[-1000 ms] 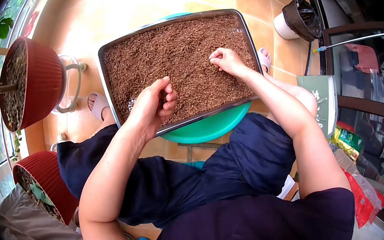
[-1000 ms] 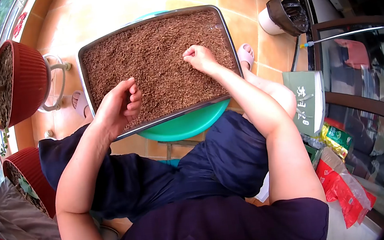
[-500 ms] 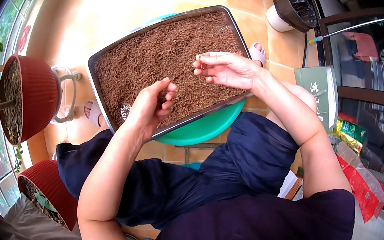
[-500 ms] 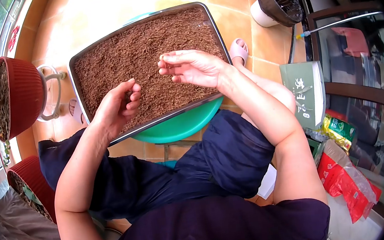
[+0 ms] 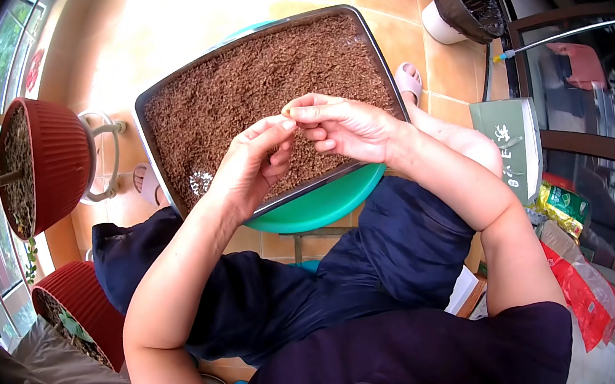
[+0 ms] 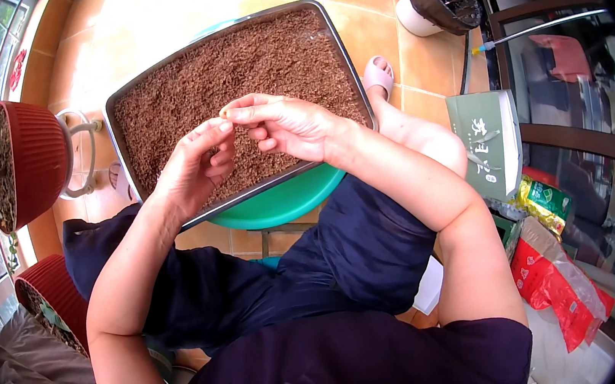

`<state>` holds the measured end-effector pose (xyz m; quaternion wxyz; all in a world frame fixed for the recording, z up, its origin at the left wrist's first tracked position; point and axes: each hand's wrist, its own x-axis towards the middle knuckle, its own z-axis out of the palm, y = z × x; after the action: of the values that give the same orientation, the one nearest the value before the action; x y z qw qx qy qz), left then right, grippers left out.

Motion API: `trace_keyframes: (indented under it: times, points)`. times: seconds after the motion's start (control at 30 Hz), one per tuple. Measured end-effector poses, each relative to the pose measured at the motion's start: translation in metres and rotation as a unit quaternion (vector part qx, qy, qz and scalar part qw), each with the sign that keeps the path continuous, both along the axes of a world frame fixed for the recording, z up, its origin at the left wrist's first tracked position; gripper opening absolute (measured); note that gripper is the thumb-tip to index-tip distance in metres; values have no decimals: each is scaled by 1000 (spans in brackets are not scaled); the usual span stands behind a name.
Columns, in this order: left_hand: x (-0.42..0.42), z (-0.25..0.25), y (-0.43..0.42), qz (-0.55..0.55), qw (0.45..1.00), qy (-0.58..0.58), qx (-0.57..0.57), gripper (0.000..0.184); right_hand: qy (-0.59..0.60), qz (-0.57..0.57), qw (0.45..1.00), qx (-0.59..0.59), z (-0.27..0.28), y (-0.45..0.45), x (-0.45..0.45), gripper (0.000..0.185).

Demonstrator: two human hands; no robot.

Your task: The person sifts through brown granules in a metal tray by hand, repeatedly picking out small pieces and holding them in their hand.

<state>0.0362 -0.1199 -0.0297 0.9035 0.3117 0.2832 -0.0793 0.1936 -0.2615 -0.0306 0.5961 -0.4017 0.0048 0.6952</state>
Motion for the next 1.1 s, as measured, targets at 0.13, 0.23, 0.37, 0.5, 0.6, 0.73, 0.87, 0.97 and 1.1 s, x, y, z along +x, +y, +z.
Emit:
trace_keyframes:
  times: [0.13,0.23,0.37,0.5,0.6,0.73,0.87,0.97,1.1]
  points:
    - [-1,13,1,21,999,18,-45,19,-20,-1,1000,-2,2,2,-6,20]
    - [-1,10,2,18,999,9,-41,20,-8,-5,1000,15,3,3,-9,21]
    - [-4,2,1,3,999,-15,-30,18,17,-8,999,39,-4,3,-13,19]
    - [-5,7,2,0,1000,-8,-16,16,38,-15,997,68,-5,5,-15,15]
    - [-6,12,5,14,999,-28,-20,14,2,-25,997,70,-5,6,0,12]
    - [-6,18,21,56,991,-106,-66,14,-235,-98,967,6,-7,-1,43,12]
    - [-8,26,37,95,972,-179,-122,15,-403,-88,908,-71,-37,-15,62,17]
    - [-11,33,48,107,963,-214,-128,19,-489,144,849,-141,-53,-23,53,24]
    - [-17,42,59,114,963,-242,-45,19,-725,297,594,-183,-64,-37,44,30]
